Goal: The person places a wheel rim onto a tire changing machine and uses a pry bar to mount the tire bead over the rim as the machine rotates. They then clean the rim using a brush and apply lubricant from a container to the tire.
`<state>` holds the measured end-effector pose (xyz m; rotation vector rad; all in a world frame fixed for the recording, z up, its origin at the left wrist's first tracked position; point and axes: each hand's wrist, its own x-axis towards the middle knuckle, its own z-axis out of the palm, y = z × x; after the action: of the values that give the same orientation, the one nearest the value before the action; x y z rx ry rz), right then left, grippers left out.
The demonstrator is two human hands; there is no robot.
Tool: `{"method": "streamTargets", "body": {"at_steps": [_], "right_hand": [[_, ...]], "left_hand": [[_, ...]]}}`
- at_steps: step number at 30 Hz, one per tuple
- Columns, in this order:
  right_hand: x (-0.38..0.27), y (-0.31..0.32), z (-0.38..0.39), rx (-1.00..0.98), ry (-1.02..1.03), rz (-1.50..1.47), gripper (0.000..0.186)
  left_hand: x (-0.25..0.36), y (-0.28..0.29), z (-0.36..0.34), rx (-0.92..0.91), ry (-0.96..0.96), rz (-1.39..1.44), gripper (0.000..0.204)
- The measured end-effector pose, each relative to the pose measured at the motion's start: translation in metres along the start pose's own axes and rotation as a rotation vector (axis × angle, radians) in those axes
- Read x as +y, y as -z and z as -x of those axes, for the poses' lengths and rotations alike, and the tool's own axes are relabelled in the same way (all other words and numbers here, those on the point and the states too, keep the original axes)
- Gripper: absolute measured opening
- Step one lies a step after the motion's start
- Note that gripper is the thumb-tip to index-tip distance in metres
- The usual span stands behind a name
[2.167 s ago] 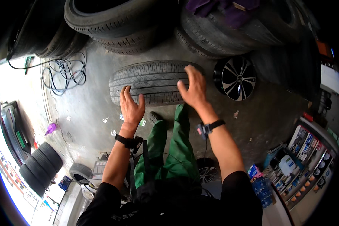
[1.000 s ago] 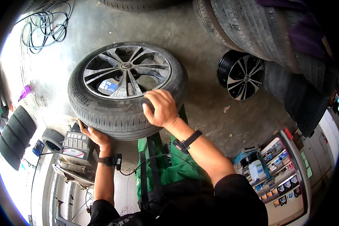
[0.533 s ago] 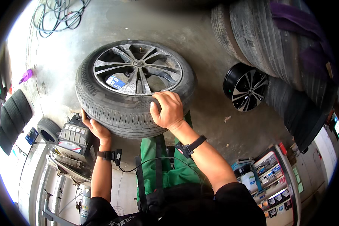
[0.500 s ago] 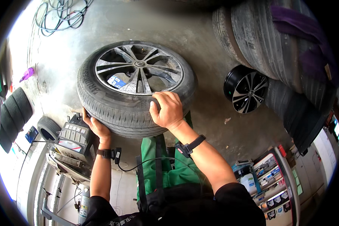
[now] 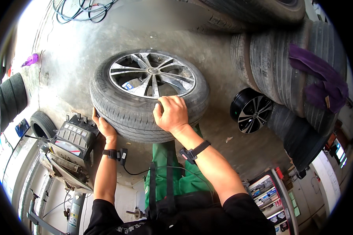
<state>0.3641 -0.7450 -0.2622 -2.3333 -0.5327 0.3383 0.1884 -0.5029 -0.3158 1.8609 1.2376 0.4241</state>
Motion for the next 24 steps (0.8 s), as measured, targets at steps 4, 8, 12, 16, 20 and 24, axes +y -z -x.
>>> {"method": "streamTargets", "body": {"at_steps": [4, 8, 12, 16, 20, 24], "right_hand": [[-0.023, -0.012, -0.018, -0.037, 0.012, 0.06, 0.015], [-0.055, -0.035, -0.043, -0.086, 0.022, 0.156, 0.015], [-0.109, -0.074, -0.08, -0.226, -0.034, 0.263, 0.023], [-0.171, -0.116, -0.148, -0.343, -0.126, 0.397, 0.047], [-0.221, -0.142, -0.211, -0.492, -0.011, 0.293, 0.055], [-0.204, -0.113, -0.227, -0.638, 0.068, 0.039, 0.065]], "left_hand": [[-0.016, 0.006, -0.017, 0.016, 0.083, 0.119, 0.057], [-0.034, 0.015, -0.051, 0.035, 0.134, 0.121, 0.054], [-0.057, 0.048, -0.097, 0.036, 0.316, -0.049, 0.049], [-0.035, 0.032, -0.084, 0.241, 0.437, -0.139, 0.068], [0.026, 0.02, -0.048, -0.062, 0.985, 0.67, 0.094], [0.039, 0.036, -0.056, -0.006, 0.799, 0.421, 0.103]]}}
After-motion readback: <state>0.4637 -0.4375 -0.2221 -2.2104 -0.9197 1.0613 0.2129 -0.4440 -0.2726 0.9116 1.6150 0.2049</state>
